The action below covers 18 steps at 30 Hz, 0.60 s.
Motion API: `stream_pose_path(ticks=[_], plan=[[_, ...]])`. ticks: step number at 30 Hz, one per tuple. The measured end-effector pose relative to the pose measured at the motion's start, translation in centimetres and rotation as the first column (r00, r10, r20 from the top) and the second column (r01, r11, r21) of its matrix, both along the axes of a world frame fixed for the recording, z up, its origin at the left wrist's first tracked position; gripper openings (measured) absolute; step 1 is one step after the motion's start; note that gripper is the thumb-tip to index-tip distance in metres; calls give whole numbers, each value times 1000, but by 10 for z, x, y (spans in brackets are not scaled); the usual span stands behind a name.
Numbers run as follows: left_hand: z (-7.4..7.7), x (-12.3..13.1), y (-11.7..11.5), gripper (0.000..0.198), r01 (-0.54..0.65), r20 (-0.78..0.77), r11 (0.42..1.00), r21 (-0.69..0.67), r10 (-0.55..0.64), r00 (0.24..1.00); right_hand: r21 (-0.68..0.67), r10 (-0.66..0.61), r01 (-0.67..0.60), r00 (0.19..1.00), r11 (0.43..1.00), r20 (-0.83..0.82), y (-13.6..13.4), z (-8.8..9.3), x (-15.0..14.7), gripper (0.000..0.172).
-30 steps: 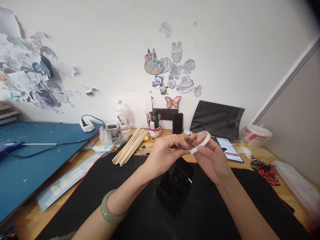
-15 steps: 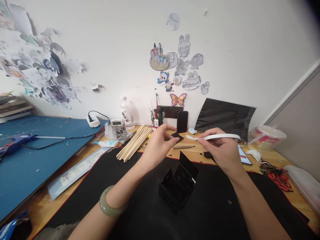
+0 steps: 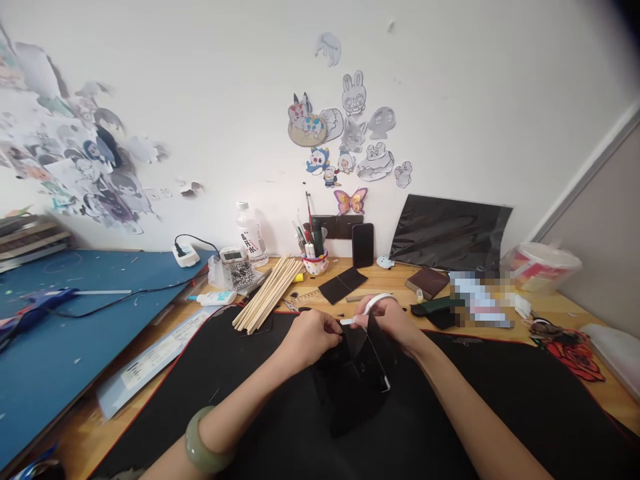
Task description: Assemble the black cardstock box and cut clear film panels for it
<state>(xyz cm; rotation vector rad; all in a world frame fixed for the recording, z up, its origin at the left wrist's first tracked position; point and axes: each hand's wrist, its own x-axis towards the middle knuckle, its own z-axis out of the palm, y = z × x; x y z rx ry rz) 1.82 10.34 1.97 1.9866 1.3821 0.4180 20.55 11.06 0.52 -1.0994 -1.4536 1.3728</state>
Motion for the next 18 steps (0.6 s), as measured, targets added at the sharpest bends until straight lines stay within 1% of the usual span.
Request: stream_pose_path(ticks=[5, 9, 13, 18], plan=[[-6, -2, 8, 26, 19, 82, 999, -50, -15, 997, -22, 78, -77, 997, 997, 4, -1, -1, 4, 20], [-7, -5, 10, 30, 27, 126, 997, -73, -18, 992, -23, 109, -108, 994, 994, 32, 1, -8, 4, 18], [-8, -8, 12, 31, 35, 161, 996, -87, -21, 987, -9, 105, -105, 993, 994, 49, 3, -14, 3, 20], [-13, -9, 15, 32, 50, 208, 991, -127, -23, 978, -25, 85, -83, 993, 996, 79, 7, -13, 7, 23]])
